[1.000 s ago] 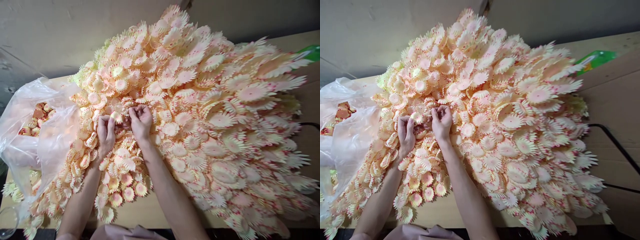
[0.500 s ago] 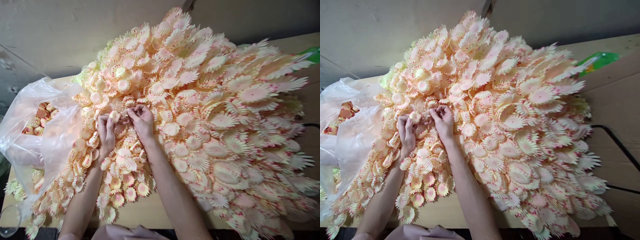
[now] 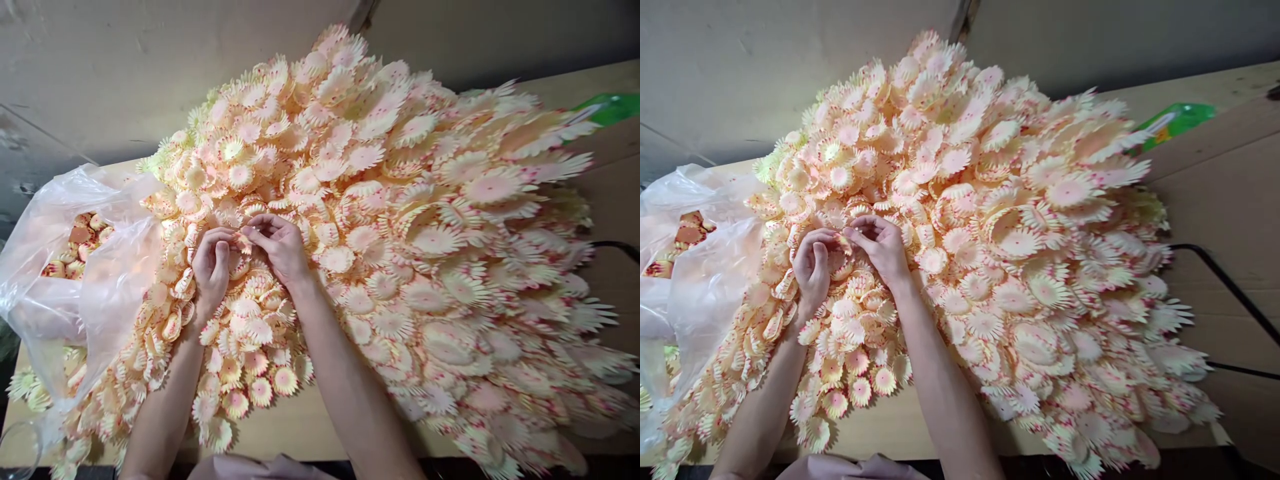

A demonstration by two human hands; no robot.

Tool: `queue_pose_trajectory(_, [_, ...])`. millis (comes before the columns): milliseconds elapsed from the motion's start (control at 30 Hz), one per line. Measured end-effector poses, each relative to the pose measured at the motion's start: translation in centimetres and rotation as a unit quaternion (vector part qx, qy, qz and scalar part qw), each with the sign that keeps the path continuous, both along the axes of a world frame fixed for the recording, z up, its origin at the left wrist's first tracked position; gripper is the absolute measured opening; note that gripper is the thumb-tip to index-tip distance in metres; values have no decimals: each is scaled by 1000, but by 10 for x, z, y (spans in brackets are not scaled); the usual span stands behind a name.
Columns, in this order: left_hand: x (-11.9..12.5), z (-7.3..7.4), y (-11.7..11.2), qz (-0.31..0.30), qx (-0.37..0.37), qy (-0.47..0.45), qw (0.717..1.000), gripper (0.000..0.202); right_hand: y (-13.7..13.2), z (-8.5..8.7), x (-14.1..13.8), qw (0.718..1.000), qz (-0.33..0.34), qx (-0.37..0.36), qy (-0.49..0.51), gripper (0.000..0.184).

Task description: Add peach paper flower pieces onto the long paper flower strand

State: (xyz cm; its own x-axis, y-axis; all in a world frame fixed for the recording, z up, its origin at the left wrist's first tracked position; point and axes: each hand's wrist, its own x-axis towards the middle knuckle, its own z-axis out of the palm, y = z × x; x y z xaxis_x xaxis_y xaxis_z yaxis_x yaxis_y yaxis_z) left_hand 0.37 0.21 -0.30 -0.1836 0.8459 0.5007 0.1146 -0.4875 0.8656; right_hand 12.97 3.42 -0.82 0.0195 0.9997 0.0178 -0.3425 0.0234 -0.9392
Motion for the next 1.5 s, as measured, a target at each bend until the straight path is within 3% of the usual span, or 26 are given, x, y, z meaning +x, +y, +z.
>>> queue_pose_trajectory(67, [0, -1, -1, -12, -29, -20, 999, 19, 1, -2, 0, 1000, -13, 9, -1, 28])
queue_pose_trajectory(200, [-1, -3, -3, -40, -80, -1, 996, 40, 2, -3, 0, 999, 4, 29, -31, 26])
queue_pose_trajectory(333, [-6, -4, -1, -59, -61, 80, 993, 20, 0, -2, 1, 999, 10, 26, -41, 26])
queue_pose_trajectory(433, [-7, -4, 0, -65, -51, 82, 993, 10, 1, -2, 2, 998, 7, 27, -52, 25])
queue_pose_trajectory(700, [-7, -3, 0, -102, -24, 74, 992, 14, 5, -10, -4, 989, -117, 48, -81, 12])
queue_pose_trajectory(1133, [-5, 0, 3, -122, -10, 50, 991, 29, -2, -7, -14, 961, -201, 74, -173, 7])
queue_pose_trajectory(1367, [-6, -14, 5, -122, -22, 10, 992, 18, -9, 2, -20, 953, -226, 80, -186, 7])
queue_pose_trajectory(1500, [-6, -13, 4, -110, -21, 14, 994, 18, -9, 2, -19, 951, -227, 82, -191, 9])
